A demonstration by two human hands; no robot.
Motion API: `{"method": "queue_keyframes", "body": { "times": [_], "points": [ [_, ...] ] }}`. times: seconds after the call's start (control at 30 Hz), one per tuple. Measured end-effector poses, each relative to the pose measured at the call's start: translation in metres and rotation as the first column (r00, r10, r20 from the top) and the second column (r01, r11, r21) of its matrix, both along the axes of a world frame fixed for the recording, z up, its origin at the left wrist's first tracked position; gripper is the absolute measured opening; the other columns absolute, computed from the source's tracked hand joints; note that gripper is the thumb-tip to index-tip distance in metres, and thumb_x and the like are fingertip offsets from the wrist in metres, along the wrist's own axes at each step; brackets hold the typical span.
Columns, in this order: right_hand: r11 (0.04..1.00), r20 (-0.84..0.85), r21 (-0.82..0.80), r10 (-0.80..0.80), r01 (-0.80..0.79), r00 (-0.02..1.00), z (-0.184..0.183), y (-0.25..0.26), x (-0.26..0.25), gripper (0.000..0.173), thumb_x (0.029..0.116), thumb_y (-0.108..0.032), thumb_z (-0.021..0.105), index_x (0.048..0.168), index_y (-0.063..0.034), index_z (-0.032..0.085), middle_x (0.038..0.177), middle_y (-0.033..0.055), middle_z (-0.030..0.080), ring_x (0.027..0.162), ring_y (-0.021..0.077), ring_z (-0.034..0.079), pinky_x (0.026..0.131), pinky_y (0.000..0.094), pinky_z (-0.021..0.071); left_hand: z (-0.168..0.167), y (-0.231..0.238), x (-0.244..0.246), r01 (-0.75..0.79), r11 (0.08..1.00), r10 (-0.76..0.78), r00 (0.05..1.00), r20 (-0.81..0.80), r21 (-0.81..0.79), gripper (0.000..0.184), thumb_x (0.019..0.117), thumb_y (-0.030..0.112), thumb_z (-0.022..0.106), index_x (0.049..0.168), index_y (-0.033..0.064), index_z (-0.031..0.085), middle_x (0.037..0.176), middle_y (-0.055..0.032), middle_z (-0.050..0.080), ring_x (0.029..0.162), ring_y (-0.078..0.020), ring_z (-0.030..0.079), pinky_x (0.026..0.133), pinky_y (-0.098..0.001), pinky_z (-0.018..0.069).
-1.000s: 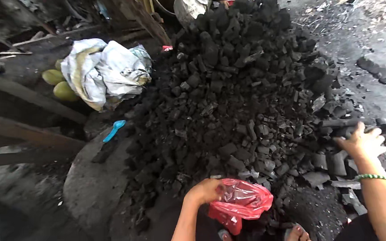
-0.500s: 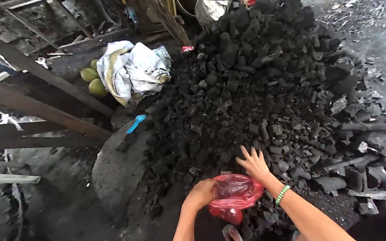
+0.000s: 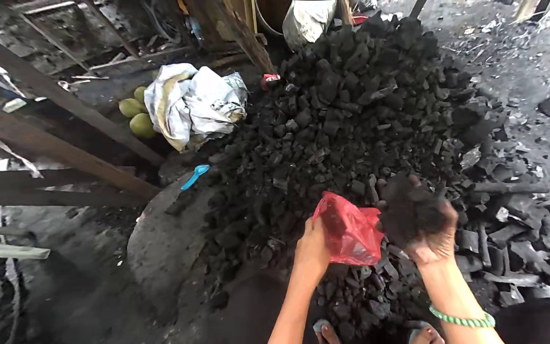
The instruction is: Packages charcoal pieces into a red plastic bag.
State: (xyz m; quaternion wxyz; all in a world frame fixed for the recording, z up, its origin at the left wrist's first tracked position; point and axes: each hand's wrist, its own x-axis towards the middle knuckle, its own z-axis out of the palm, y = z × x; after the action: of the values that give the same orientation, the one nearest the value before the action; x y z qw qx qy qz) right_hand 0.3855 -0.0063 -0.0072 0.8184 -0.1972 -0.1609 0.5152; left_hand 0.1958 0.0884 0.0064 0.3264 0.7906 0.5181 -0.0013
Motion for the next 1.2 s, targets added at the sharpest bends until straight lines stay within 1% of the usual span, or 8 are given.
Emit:
{"method": "queue_keyframes", "body": {
  "times": [0.23,0.33,0.43,0.6,0.73,0.97,1.07,1.2],
  "points": [
    [0.998,0.204,-0.025,0.062,-0.058,0.977,0.005,0.017,-0.010,0.072,0.0729,-0.058,0.082,0.137,-0.0355,0.058,0.124,0.0035,0.071,0.095,0.0207,0.073,0.069,0.0401,0.0636,-0.029,0.037,0.028,0.136,0.973,-0.117,0.987,0.109,-0.187,0.068,0.0853,0.000,0.075,0.148,0.0036,0.048,0.144,-0.0265,0.051,0.119,-0.0413,0.061,0.096,-0.0571,0.0526],
    [0.867,0.794,-0.475,0.348,0.151,0.499,-0.051,0.045,-0.005,0.087,0.0811,-0.042,0.083,0.153,-0.0173,0.041,0.145,0.0103,0.056,0.119,0.0256,0.063,0.093,0.0482,0.0567,-0.047,0.057,0.024,0.165,0.911,-0.052,0.954,0.294,-0.378,0.090,0.0796,-0.010,0.073,0.158,0.0097,0.033,0.147,-0.0260,0.049,0.119,-0.0404,0.060,0.094,-0.0571,0.0530],
    [0.798,0.792,-0.592,0.602,0.113,-0.099,-0.056,0.070,0.004,0.056,0.0948,-0.034,0.074,0.145,-0.0159,0.060,0.156,0.0215,0.046,0.141,0.0409,0.046,0.115,0.0631,0.0366,-0.065,0.074,0.012,0.159,0.937,-0.074,0.960,0.269,-0.311,0.093,0.0786,-0.012,0.072,0.159,0.0083,0.031,0.150,-0.0258,0.046,0.130,-0.0399,0.054,0.103,-0.0583,0.0480],
    [0.753,0.874,-0.315,0.468,0.578,-0.133,-0.043,0.110,0.049,0.036,0.0977,-0.021,0.070,0.129,-0.0027,0.068,0.128,0.0257,0.064,0.119,0.0467,0.061,0.096,0.0658,0.0490,-0.070,0.072,0.003,0.092,0.972,-0.069,0.991,0.114,-0.218,0.086,0.0844,-0.004,0.069,0.160,0.0114,0.031,0.152,-0.0241,0.044,0.130,-0.0387,0.055,0.104,-0.0564,0.0488],
    [0.523,0.717,-0.465,0.696,0.714,-0.042,-0.087,0.120,0.048,0.076,0.0827,-0.048,0.083,0.145,-0.0144,0.057,0.154,0.0325,0.038,0.139,0.0627,0.032,0.094,0.0895,0.0283,-0.063,0.059,0.005,0.005,0.977,0.037,0.980,0.194,-0.213,0.076,0.0872,-0.003,0.062,0.158,0.0107,0.038,0.153,-0.0198,0.046,0.138,-0.0324,0.049,0.113,-0.0516,0.0423],
    [0.583,0.779,-0.392,0.621,0.712,-0.079,-0.124,0.091,0.056,0.054,0.0856,-0.033,0.083,0.133,-0.0130,0.066,0.143,0.0341,0.048,0.130,0.0584,0.045,0.092,0.0749,0.0434,-0.052,0.043,0.013,-0.050,0.973,0.111,0.956,0.270,-0.223,0.071,0.0881,-0.005,0.059,0.155,0.0101,0.041,0.154,-0.0177,0.044,0.136,-0.0296,0.051,0.110,-0.0482,0.0455],
    [0.614,0.862,-0.505,0.338,0.606,0.377,-0.113,0.075,0.075,0.060,0.0910,-0.023,0.078,0.142,-0.0006,0.055,0.145,0.0338,0.047,0.129,0.0511,0.049,0.102,0.0673,0.0441,-0.047,0.042,0.027,-0.009,0.978,0.075,0.947,0.314,-0.206,0.071,0.0874,-0.005,0.061,0.155,0.0094,0.042,0.155,-0.0183,0.044,0.138,-0.0312,0.049,0.111,-0.0505,0.0435],
    [0.835,0.339,-0.483,-0.101,0.265,0.935,-0.073,0.072,0.060,0.070,0.0968,-0.036,0.059,0.156,-0.0253,0.023,0.123,0.0070,0.062,0.095,0.0206,0.068,0.074,0.0421,0.0600,-0.038,0.051,0.044,0.055,0.971,0.036,0.928,0.372,-0.232,0.079,0.0867,-0.005,0.064,0.158,0.0138,0.037,0.157,-0.0171,0.042,0.135,-0.0335,0.051,0.105,-0.0552,0.0469]
  ]
}}
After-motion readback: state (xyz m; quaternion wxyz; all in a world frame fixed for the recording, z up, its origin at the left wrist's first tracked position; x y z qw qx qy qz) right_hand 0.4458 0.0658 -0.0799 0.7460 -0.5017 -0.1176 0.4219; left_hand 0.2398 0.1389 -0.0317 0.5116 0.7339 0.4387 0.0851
